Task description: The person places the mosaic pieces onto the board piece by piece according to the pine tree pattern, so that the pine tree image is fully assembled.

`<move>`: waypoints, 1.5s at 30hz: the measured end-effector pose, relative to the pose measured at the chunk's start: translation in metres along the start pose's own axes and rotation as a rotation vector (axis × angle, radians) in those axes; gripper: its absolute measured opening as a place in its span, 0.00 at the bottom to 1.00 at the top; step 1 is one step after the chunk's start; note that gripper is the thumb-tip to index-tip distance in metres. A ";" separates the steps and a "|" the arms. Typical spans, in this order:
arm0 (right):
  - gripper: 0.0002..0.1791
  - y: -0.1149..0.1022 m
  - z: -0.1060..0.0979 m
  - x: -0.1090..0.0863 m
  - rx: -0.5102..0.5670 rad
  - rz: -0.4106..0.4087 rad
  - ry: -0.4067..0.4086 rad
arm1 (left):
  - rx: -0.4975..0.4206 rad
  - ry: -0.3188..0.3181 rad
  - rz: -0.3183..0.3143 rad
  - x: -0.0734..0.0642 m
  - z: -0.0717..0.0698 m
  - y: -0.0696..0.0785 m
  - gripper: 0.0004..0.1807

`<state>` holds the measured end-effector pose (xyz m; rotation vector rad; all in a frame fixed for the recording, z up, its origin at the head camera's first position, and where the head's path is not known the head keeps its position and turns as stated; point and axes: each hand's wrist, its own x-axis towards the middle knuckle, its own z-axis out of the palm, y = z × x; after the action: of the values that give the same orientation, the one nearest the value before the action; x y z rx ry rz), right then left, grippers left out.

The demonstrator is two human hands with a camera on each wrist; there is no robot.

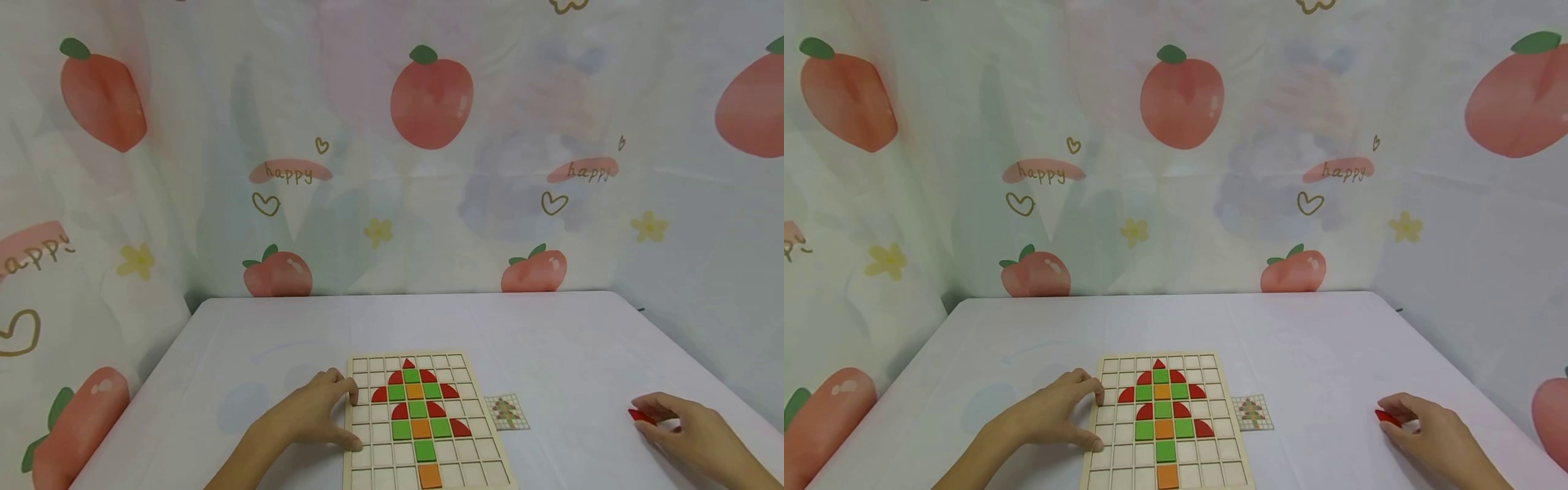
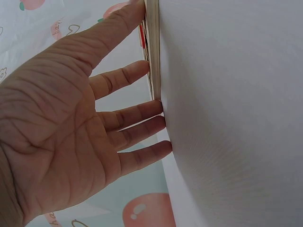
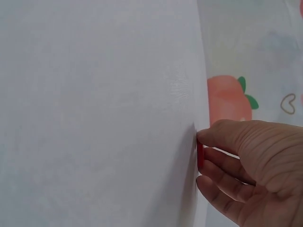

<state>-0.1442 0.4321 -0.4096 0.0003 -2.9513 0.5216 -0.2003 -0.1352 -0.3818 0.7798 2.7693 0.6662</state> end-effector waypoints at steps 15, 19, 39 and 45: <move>0.18 -0.012 0.013 -0.001 0.100 -0.216 0.172 | -0.004 -0.011 -0.006 0.001 0.000 -0.001 0.29; 0.20 -0.024 0.017 0.001 0.141 -0.308 0.212 | 0.005 -0.009 -0.005 0.000 0.000 -0.001 0.30; 0.22 -0.099 0.028 0.019 0.167 -0.443 0.159 | 0.016 -0.009 -0.010 0.002 0.002 -0.004 0.29; 0.22 -0.113 0.033 0.022 0.201 -0.500 0.160 | 0.019 -0.003 -0.008 0.003 0.002 -0.004 0.30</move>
<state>-0.1677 0.3148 -0.3985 0.6626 -2.5880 0.6925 -0.2043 -0.1356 -0.3855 0.7728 2.7788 0.6377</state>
